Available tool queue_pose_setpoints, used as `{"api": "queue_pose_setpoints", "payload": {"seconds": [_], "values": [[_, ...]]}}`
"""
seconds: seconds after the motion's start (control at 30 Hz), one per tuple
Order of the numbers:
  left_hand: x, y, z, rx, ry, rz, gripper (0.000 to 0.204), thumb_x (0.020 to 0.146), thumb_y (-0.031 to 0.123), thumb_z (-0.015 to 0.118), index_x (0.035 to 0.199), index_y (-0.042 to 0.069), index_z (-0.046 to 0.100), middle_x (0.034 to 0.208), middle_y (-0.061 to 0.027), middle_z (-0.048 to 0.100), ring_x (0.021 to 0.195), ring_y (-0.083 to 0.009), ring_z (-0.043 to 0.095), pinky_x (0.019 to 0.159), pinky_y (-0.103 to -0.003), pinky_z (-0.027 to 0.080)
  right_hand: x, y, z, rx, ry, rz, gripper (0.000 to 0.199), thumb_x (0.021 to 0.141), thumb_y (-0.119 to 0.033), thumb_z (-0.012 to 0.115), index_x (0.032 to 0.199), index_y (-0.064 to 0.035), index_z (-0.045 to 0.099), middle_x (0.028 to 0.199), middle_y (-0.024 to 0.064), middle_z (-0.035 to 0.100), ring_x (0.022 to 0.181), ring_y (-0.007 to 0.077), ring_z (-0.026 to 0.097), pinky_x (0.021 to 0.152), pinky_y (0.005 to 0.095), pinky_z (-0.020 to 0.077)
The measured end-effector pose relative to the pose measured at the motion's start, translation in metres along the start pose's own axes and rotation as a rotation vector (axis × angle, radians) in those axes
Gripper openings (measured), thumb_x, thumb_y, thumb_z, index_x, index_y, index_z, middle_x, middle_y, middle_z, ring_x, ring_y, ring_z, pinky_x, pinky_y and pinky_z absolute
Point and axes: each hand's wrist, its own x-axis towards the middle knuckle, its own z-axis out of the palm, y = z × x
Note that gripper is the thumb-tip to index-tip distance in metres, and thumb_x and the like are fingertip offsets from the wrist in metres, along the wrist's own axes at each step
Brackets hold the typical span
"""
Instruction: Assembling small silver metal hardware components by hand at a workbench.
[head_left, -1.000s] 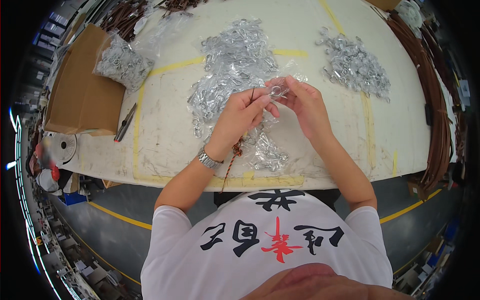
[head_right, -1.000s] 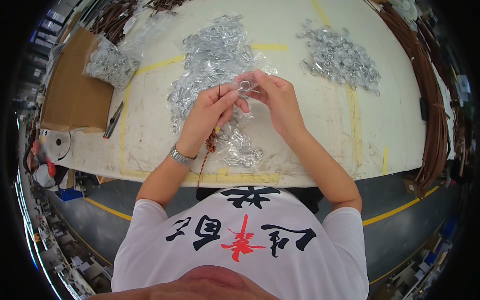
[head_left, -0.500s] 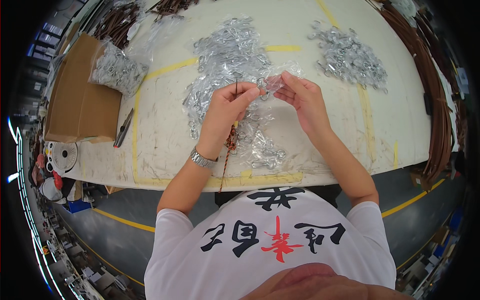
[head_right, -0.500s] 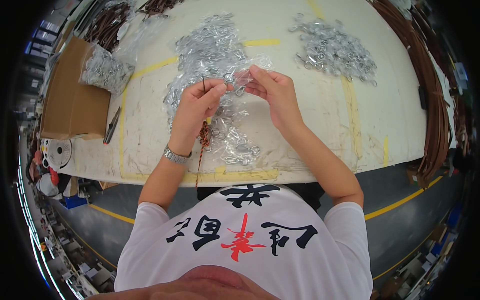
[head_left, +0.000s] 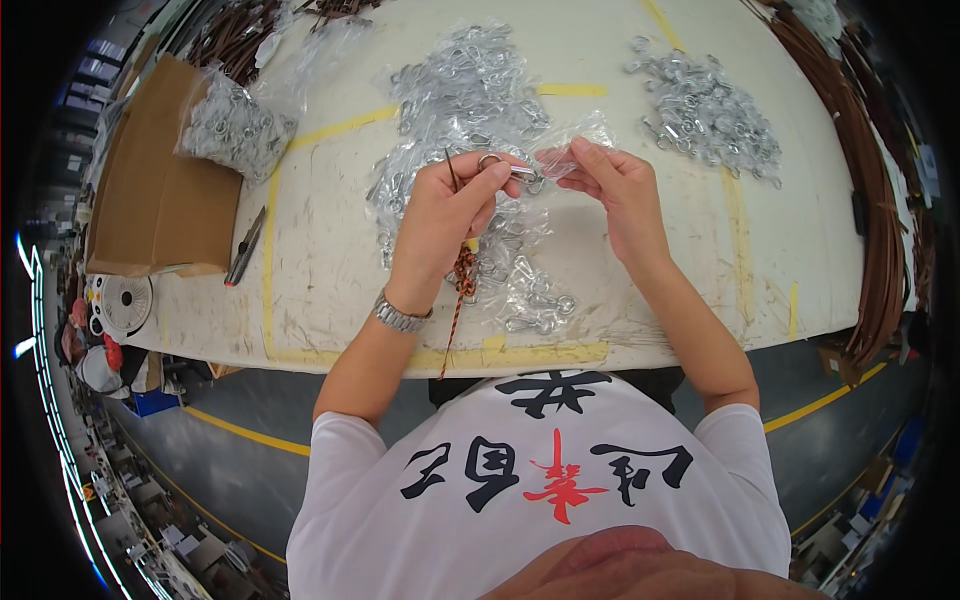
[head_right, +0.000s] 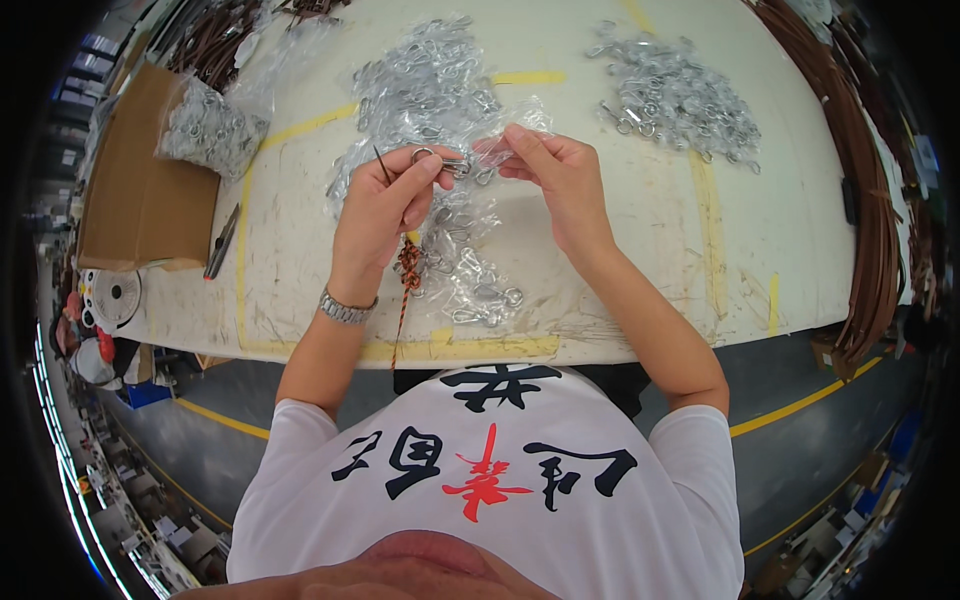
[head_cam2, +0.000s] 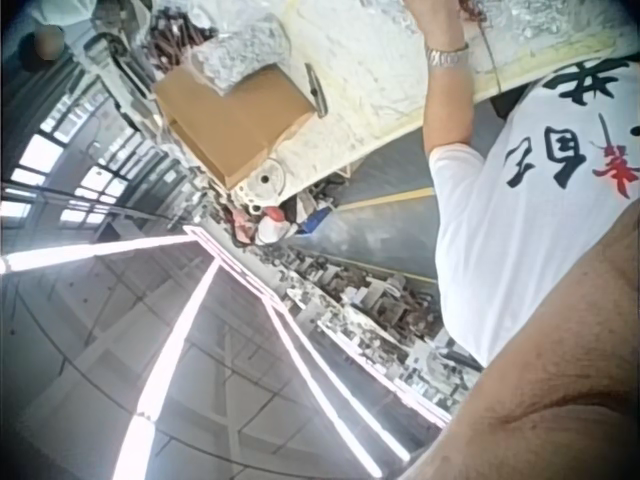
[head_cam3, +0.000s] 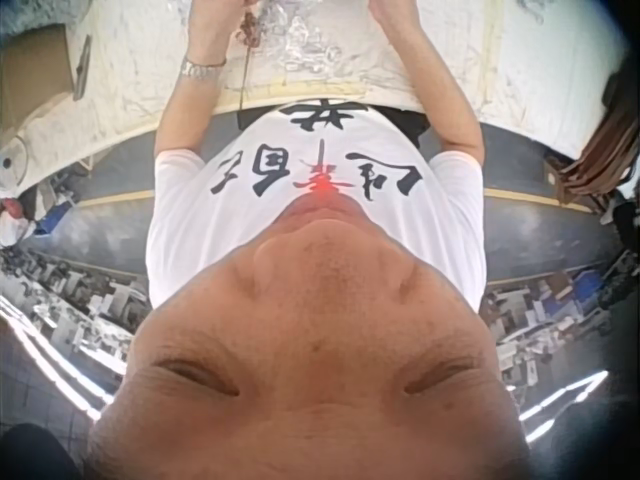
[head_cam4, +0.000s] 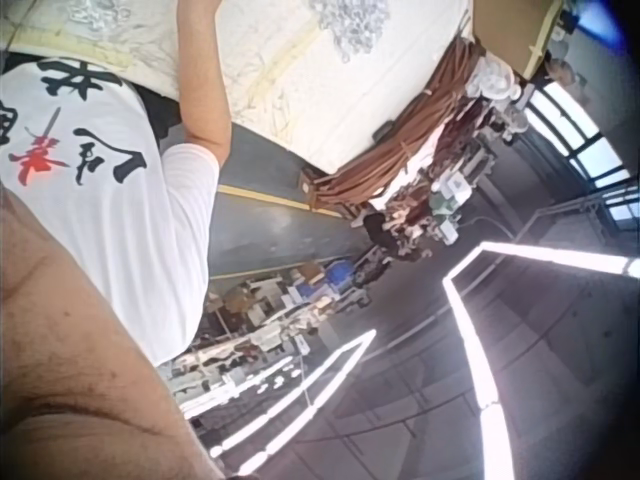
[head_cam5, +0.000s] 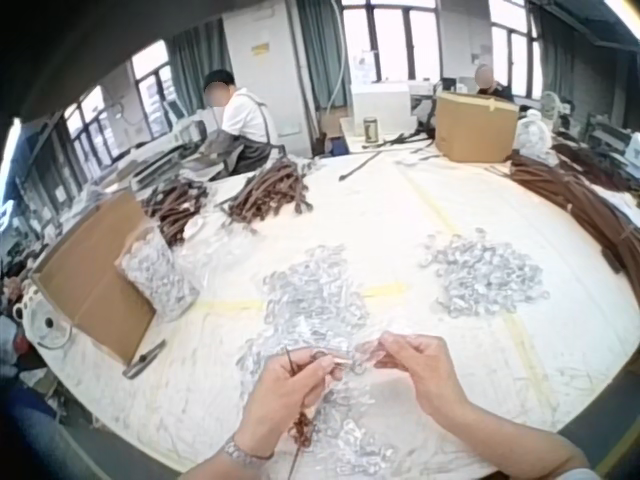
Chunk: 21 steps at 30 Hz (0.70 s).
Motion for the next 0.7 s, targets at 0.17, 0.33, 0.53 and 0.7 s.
{"api": "queue_pose_setpoints", "payload": {"seconds": [0.17, 0.33, 0.53, 0.7], "values": [[0.0011, -0.0036, -0.0019, -0.048, -0.003, 0.011, 0.02, 0.104, 0.011, 0.063, 0.117, -0.001, 0.073, 0.093, -0.0085, 0.076, 0.05, 0.0002, 0.038, 0.044, -0.018, 0.027, -0.0005, 0.0, 0.0023, -0.054, -0.01, -0.051, 0.034, 0.106, -0.027, 0.065, 0.112, 0.0034, 0.078, 0.107, 0.0119, 0.08, 0.093, 0.0141, 0.074, 0.086, 0.0293, 0.0573], [0.0016, -0.0037, 0.0029, -0.069, -0.009, 0.019, 0.023, 0.102, 0.012, 0.064, 0.121, 0.0, 0.068, 0.09, -0.0087, 0.078, 0.048, -0.0002, 0.038, 0.043, -0.019, 0.027, -0.0025, -0.0002, 0.004, -0.09, -0.02, -0.066, 0.033, 0.106, -0.026, 0.064, 0.112, 0.0034, 0.078, 0.105, 0.0107, 0.08, 0.095, 0.0148, 0.074, 0.087, 0.0296, 0.0579], [0.0005, -0.0026, 0.0005, -0.057, -0.031, 0.032, 0.031, 0.104, 0.011, 0.063, 0.133, -0.001, 0.063, 0.091, -0.0107, 0.076, 0.048, 0.0009, 0.037, 0.043, -0.018, 0.026, 0.0011, -0.0041, -0.0015, 0.003, -0.009, 0.017, 0.036, 0.106, -0.03, 0.063, 0.108, 0.0032, 0.077, 0.107, 0.0134, 0.079, 0.096, 0.0187, 0.076, 0.09, 0.0314, 0.0586], [0.0008, -0.0029, 0.0022, -0.037, -0.041, 0.038, 0.032, 0.104, 0.011, 0.062, 0.134, -0.002, 0.062, 0.09, -0.0114, 0.075, 0.048, 0.001, 0.037, 0.043, -0.017, 0.026, 0.0016, -0.0025, -0.0051, -0.002, -0.043, 0.015, 0.037, 0.106, -0.031, 0.063, 0.109, 0.0039, 0.076, 0.108, 0.0159, 0.079, 0.098, 0.0217, 0.077, 0.092, 0.0333, 0.0593]]}}
